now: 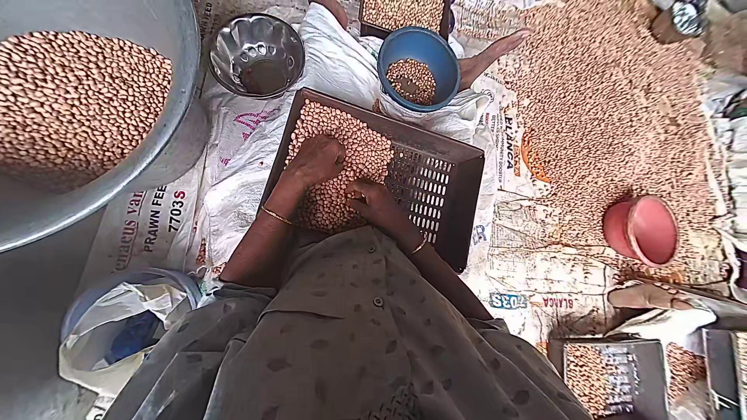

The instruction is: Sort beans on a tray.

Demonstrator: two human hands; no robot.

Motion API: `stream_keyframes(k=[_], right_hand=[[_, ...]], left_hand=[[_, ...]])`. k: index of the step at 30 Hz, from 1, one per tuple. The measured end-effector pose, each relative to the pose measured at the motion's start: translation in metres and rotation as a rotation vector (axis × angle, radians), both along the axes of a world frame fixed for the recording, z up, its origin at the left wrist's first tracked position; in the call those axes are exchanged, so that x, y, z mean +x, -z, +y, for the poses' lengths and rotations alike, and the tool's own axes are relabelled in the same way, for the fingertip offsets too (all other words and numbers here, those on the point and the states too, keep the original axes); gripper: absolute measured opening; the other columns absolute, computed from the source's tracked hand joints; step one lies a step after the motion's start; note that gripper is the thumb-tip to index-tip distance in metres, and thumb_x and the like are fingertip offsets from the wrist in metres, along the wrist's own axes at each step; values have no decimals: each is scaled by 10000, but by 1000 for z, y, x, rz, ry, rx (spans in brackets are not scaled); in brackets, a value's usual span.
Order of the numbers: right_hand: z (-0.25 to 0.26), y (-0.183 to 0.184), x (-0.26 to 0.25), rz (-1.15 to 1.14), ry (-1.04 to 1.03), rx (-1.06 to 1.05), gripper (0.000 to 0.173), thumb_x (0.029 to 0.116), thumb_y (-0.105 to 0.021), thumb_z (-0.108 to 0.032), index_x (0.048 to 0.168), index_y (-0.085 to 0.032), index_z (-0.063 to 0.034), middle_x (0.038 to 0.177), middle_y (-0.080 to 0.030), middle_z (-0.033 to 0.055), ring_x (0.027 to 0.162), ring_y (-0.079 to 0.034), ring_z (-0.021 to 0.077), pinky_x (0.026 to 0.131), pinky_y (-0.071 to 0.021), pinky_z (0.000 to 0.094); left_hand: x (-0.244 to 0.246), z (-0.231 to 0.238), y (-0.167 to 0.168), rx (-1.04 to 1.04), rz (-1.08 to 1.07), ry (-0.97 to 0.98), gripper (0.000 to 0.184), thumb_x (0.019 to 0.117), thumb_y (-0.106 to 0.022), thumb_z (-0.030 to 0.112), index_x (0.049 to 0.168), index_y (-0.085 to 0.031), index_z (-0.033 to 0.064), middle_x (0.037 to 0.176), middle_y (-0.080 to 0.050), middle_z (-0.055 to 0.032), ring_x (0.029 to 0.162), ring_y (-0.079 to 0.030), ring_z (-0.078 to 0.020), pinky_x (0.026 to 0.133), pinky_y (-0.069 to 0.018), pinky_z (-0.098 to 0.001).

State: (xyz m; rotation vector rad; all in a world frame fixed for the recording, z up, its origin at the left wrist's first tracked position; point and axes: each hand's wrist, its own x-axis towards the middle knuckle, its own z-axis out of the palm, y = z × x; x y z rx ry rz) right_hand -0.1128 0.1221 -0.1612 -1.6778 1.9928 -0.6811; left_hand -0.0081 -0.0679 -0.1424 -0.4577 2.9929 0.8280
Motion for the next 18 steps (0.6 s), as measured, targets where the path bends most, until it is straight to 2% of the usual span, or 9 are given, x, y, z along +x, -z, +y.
stream_keyframes(k=[5, 6, 7, 9, 11, 13, 14, 16, 18], right_hand=[[0, 0, -1, 96, -16, 27, 163, 980, -665, -175, 1025, -698, -22, 794, -678, 149, 722, -679, 324, 679, -551, 525], [1, -2, -1, 72, -6, 33, 152, 978, -666, -170, 1011, -701, -25, 744, -658, 136, 672, -656, 309, 642, -537, 517], [4, -6, -1, 31, 16, 37, 137, 978, -676, -167, 1002, -708, -35, 717, -642, 118, 630, -629, 280, 611, -531, 493], [11, -17, -3, -120, 119, 42, 95, 973, -678, -127, 1004, -694, -38, 704, -611, 110, 570, -568, 245, 541, -493, 446], [19, -25, -12, -254, 293, 6, 111, 994, -664, -152, 1041, -671, -52, 740, -620, 112, 569, -555, 222, 518, -475, 402], [15, -22, -33, -206, 465, -11, 166, 996, -654, -205, 1047, -668, -47, 751, -629, 108, 605, -570, 225, 558, -480, 418], [10, -20, -45, -108, 541, 43, 191, 977, -660, -199, 1057, -689, -28, 796, -663, 130, 678, -618, 265, 635, -510, 478], [6, -24, -58, 71, 623, 210, 243, 974, -658, -197, 1109, -710, -2, 977, -720, 218, 921, -697, 400, 818, -528, 622], [7, -28, -61, 123, 653, 281, 247, 977, -657, -196, 1114, -713, 1, 1064, -713, 248, 1031, -677, 443, 877, -496, 659]], left_hand=[[1, -5, 0, 199, 94, -66, 184, 951, -681, 170, 858, -714, 14, 854, -689, -163, 868, -662, -351, 805, -493, -597], [3, -6, 1, 287, 173, -96, 170, 945, -692, 161, 855, -712, 19, 798, -668, -130, 777, -634, -287, 749, -493, -536], [3, -8, 3, 390, 280, -121, 147, 935, -703, 146, 846, -702, 29, 733, -634, -71, 676, -580, -184, 672, -477, -425], [4, -7, 2, 659, 473, -162, 100, 948, -697, 90, 868, -679, 33, 710, -593, 31, 615, -509, -14, 609, -445, -211], [4, -5, -1, 951, 566, -231, 104, 999, -603, 70, 908, -653, 68, 722, -570, 73, 593, -484, 20, 557, -410, -153], [4, -3, -4, 1243, 555, -302, 185, 1063, -474, 125, 942, -614, 142, 737, -587, 88, 593, -521, 6, 529, -435, -149], [4, -2, -6, 1332, 525, -322, 215, 1091, -405, 161, 984, -591, 158, 795, -625, 72, 626, -563, -10, 546, -473, -159], [4, 0, -9, 1396, 454, -336, 278, 1108, -312, 206, 1022, -572, 158, 872, -653, 43, 671, -589, -36, 577, -483, -179], [1, 6, -14, 1362, 374, -378, 322, 1121, -299, 229, 975, -577, 159, 835, -642, 55, 621, -557, -21, 547, -456, -163]])
